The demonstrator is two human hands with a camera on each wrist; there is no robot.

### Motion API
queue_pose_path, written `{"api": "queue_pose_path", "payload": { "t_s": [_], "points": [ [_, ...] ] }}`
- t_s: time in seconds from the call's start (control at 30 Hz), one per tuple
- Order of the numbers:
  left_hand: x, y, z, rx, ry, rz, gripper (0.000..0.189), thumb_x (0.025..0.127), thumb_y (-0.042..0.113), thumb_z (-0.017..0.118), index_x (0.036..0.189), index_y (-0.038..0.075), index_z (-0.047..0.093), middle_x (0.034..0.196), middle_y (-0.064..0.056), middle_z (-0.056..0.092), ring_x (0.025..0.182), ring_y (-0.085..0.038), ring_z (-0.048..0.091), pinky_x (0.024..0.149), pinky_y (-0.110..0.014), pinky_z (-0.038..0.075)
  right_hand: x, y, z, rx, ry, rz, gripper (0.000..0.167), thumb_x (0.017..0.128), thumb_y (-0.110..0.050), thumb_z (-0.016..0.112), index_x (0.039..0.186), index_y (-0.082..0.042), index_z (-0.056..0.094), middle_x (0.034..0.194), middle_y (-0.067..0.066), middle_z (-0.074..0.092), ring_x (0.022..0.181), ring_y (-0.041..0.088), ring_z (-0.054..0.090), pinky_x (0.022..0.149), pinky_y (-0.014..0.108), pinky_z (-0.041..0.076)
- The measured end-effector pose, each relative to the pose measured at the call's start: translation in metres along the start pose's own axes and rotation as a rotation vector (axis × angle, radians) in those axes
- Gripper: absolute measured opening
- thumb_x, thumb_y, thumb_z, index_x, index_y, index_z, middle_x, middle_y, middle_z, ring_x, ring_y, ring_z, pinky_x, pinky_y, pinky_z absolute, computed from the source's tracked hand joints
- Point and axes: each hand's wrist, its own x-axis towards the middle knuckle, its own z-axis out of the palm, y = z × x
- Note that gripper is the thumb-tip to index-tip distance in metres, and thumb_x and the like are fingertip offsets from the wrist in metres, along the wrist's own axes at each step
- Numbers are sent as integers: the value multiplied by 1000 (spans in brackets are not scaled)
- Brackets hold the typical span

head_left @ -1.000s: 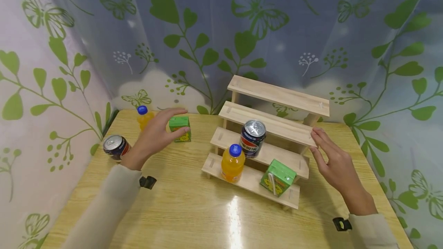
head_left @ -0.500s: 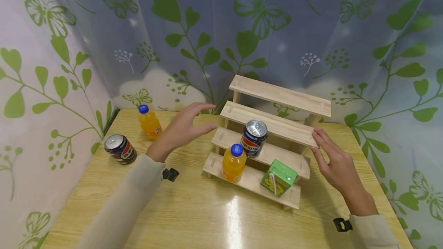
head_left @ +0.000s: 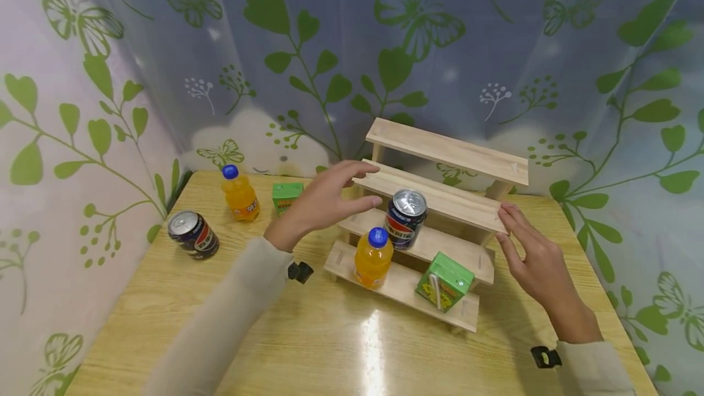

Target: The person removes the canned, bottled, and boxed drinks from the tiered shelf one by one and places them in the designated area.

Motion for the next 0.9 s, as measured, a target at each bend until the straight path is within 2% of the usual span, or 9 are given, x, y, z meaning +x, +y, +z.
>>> {"api": "queue_pose_path", "payload": {
  "t_s": [0.23, 0.53, 0.8, 0.83, 0.9],
  "points": [
    [8, 14, 8, 0, -40, 16, 64, 101, 45, 79, 156, 17, 60, 159, -3, 57, 144, -26, 58, 121, -45, 51, 1, -1, 0, -4, -3, 7, 61, 89, 7, 79, 148, 4, 64, 153, 22, 64, 129, 47, 68, 85, 56, 59],
    [17, 29, 17, 50, -113, 25, 66, 102, 47, 76, 159, 21, 57, 162, -1, 56, 144, -25, 59, 120, -51, 51, -1, 0, 0, 2, 5, 11, 61, 90, 7, 79, 148, 3, 64, 154, 20, 63, 129, 46, 68, 85, 56, 58],
    [25, 37, 25, 72, -187, 31, 72, 102, 45, 78, 163, 18, 52, 165, -2, 53, 142, -23, 60, 117, -42, 54, -1, 0, 1, 6, 2, 14, 61, 90, 7, 79, 149, 3, 64, 154, 21, 63, 130, 44, 67, 85, 56, 59],
    [25, 37, 26, 63, -192, 33, 73, 101, 45, 79, 164, 18, 51, 165, -2, 53, 142, -22, 60, 117, -42, 55, -1, 0, 1, 4, 3, 14, 61, 90, 7, 79, 149, 3, 64, 153, 22, 63, 130, 43, 66, 86, 55, 59],
    [26, 38, 26, 52, -202, 37, 74, 101, 44, 79, 164, 18, 51, 164, -3, 53, 140, -22, 61, 115, -41, 56, -1, 0, 1, 5, 7, 16, 60, 91, 6, 79, 149, 3, 64, 153, 22, 64, 132, 40, 65, 99, 40, 60]
  ]
}}
